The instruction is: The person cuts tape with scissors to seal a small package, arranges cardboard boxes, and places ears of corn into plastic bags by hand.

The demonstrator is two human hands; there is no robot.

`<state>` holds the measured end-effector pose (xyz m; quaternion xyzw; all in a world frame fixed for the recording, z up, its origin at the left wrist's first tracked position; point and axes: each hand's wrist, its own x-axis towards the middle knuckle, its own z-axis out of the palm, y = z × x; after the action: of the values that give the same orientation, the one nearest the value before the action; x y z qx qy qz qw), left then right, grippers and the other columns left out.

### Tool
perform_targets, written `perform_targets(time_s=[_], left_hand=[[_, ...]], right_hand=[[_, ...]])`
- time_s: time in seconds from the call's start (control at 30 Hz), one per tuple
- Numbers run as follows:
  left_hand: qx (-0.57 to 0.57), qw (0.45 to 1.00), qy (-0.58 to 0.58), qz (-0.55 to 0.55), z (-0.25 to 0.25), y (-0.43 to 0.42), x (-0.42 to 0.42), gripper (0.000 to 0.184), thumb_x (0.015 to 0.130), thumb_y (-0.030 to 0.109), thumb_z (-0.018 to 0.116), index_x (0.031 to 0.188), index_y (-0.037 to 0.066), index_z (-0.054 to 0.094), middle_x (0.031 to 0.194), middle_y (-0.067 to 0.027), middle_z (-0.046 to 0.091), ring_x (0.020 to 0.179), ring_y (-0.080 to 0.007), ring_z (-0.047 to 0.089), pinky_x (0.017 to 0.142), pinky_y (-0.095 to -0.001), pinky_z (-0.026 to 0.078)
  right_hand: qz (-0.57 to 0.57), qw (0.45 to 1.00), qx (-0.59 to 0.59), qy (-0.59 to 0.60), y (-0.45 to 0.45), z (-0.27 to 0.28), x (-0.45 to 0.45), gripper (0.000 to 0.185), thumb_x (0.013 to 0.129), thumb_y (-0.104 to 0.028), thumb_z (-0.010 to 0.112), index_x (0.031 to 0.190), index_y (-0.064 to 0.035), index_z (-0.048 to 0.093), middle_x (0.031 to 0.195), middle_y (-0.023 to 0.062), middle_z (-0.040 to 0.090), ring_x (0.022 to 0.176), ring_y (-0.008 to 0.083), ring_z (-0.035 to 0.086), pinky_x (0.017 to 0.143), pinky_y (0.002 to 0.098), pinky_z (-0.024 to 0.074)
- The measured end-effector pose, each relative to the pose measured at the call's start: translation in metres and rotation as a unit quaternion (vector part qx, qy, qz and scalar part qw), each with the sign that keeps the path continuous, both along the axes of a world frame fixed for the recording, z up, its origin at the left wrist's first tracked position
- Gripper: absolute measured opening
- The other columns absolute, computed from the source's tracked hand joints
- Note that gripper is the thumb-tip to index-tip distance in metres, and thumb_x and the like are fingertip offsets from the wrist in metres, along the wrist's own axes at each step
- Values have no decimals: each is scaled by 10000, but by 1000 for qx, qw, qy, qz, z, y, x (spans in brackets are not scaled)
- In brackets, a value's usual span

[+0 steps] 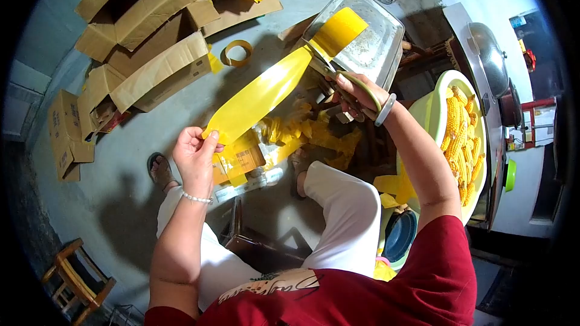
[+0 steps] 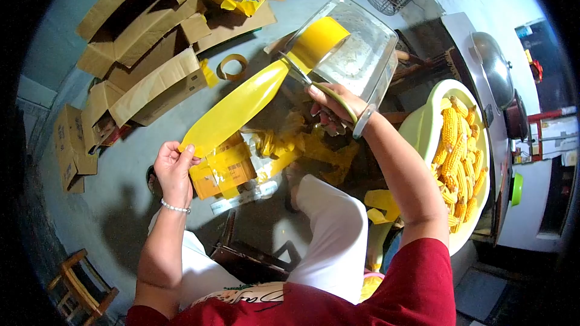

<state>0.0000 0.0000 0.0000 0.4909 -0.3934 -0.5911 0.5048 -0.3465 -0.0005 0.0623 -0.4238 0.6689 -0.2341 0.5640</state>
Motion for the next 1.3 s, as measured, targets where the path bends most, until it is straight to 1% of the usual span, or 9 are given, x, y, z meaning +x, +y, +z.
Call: perform_targets(time_s=[0.37, 0.6, 0.7, 0.77, 0.9, 1.03, 1.1, 1.23, 1.3], left_hand=[[-4, 1000, 5, 4, -4, -1, 0, 111, 806, -14, 620, 831, 29, 520, 738, -32, 584, 588, -71, 562, 567, -191, 485], [-2, 1000, 13, 4, -8, -3, -1, 111, 806, -18, 617, 832, 29, 520, 736, -30, 580, 584, -73, 557, 563, -191, 482], [1, 1000, 24, 8, -7, -3, -2, 112, 806, -19, 617, 833, 29, 520, 736, -31, 580, 584, -73, 556, 564, -191, 482], [2, 1000, 28, 10, -6, -3, -1, 112, 806, -18, 617, 832, 30, 519, 736, -31, 580, 587, -73, 557, 566, -191, 483], [1, 999, 36, 11, -2, -3, 0, 110, 807, -15, 618, 835, 29, 520, 738, -32, 581, 590, -74, 559, 570, -193, 484], [-2, 999, 40, 8, -3, -3, 2, 108, 808, -12, 618, 836, 28, 522, 738, -33, 581, 591, -77, 562, 572, -196, 485], [-4, 999, 34, 10, -3, -4, 2, 107, 808, -13, 617, 835, 28, 522, 739, -35, 581, 595, -79, 564, 573, -197, 486], [-5, 1000, 27, 2, 1, -4, 3, 120, 815, -2, 612, 853, 40, 506, 746, -34, 571, 604, -80, 557, 570, -199, 479], [-6, 1000, 29, -8, 3, -4, 3, 127, 817, 4, 609, 865, 46, 500, 749, -32, 566, 609, -81, 554, 571, -202, 476]], right_hand=[[-4, 1000, -4, 7, 2, 4, 3, 493, 903, -476, 457, 1111, -31, 498, 696, 34, 527, 444, 75, 452, 381, 211, 383], [101, 995, 10, 13, 22, 10, -12, 561, 848, -526, 527, 1121, -36, 496, 739, 18, 548, 616, 60, 526, 455, 185, 411], [115, 993, 31, -20, 48, 34, -37, 468, 812, -507, 594, 950, -61, 560, 667, -5, 534, 510, 69, 505, 436, 200, 402], [82, 996, -4, -35, 64, 57, -56, 645, 746, -557, 642, 1085, -19, 534, 698, 4, 541, 486, 65, 500, 411, 184, 391], [-152, 973, -118, 125, 60, 55, -73, 444, 869, -334, 573, 1183, -24, 514, 668, -9, 526, 491, 43, 478, 393, 177, 362], [-63, 807, -175, 561, 9, 2, -114, 549, 719, -325, 674, 1183, -54, 558, 900, 172, 655, 724, 261, 647, 686, 341, 500], [-29, 782, -112, 612, -8, -3, -109, 555, 686, -340, 681, 1164, -80, 569, 972, 199, 634, 909, 323, 613, 814, 378, 477], [39, 757, -49, 650, -23, -5, -100, 535, 731, -362, 657, 1179, -98, 531, 950, 185, 639, 923, 322, 608, 794, 395, 482], [92, 719, 14, 689, -29, 7, -91, 364, 749, -343, 637, 1001, -81, 617, 909, 164, 645, 874, 311, 619, 757, 382, 491]])
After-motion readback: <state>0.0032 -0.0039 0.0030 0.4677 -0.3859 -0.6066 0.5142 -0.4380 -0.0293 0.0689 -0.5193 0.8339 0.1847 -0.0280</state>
